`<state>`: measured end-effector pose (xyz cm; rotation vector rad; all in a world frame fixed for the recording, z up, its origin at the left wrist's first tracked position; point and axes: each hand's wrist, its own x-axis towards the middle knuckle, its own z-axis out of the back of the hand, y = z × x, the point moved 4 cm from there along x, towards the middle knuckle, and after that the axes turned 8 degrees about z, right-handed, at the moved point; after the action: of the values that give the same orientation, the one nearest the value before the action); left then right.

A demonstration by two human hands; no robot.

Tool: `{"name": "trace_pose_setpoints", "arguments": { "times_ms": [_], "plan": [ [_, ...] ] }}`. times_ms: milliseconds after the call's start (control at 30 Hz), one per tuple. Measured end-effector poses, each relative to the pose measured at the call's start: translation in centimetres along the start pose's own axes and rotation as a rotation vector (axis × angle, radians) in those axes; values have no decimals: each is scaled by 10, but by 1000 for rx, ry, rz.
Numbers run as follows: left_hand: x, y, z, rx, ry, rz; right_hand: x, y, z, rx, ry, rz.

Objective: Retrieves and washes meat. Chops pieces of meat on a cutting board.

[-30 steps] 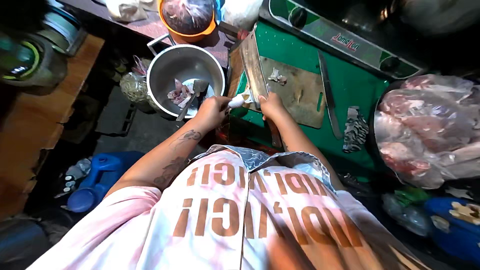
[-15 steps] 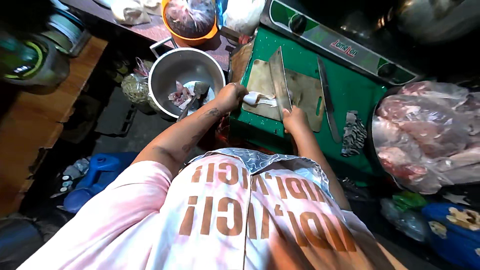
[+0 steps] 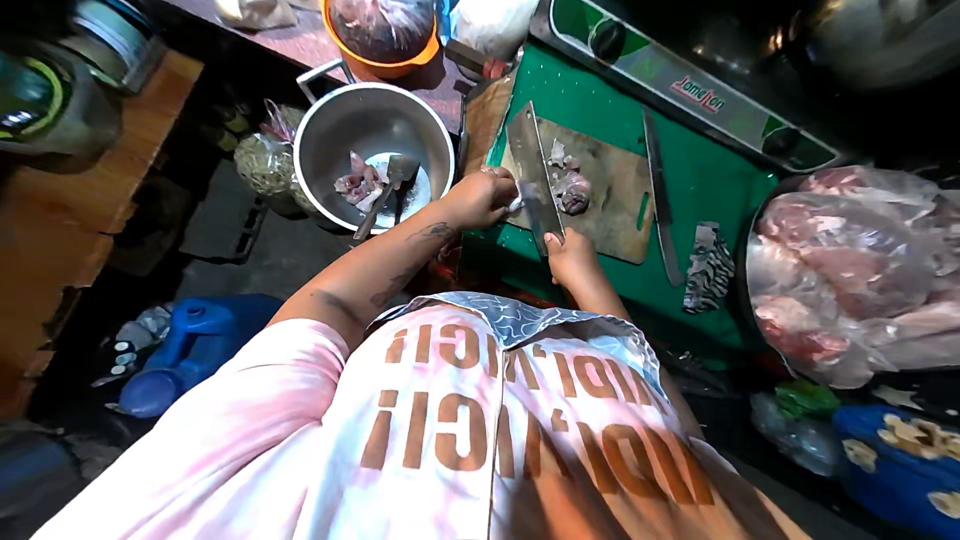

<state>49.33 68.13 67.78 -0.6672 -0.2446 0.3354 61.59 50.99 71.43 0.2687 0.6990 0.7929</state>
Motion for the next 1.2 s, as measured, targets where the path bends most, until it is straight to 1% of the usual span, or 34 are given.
{"name": "trace_pose_setpoints", "arguments": {
  "times_ms": [100,200,267,367,500,633,800,900,1000,1100,1200],
  "plan": [
    [-3,0,1,8,12,-3,-7,-3,8,-43,-15,-40],
    [-2,-1,2,25,20,-10,-13,4,9,0,-58,-40],
    [-2,-1,0,43,14,-39,-14,6,3,55,-67,-7],
    [-3,-2,0,100,25,-45,-14,-4,-11,112,-35,28],
    [-9,0,2,147,34,-40,-14,-12,-8,47,-65,-17],
    [-6,-4,5,118,37,-31,-14,-2,1,52,-76,-60],
    [3,-6,-12,81,-28,-75,-19,2,-7,88,-44,-20],
    [4,0,-26,96,-112,-119,-17,0,-10,63,-29,-25],
    [2,1,-31,86,-143,-118,-17,2,-10,61,6,-37],
    [1,4,-29,63,-164,-104,-2,16,-9,31,39,-52],
    [0,7,-26,43,-168,-74,28,39,-5,-8,45,-35]
  ]
}}
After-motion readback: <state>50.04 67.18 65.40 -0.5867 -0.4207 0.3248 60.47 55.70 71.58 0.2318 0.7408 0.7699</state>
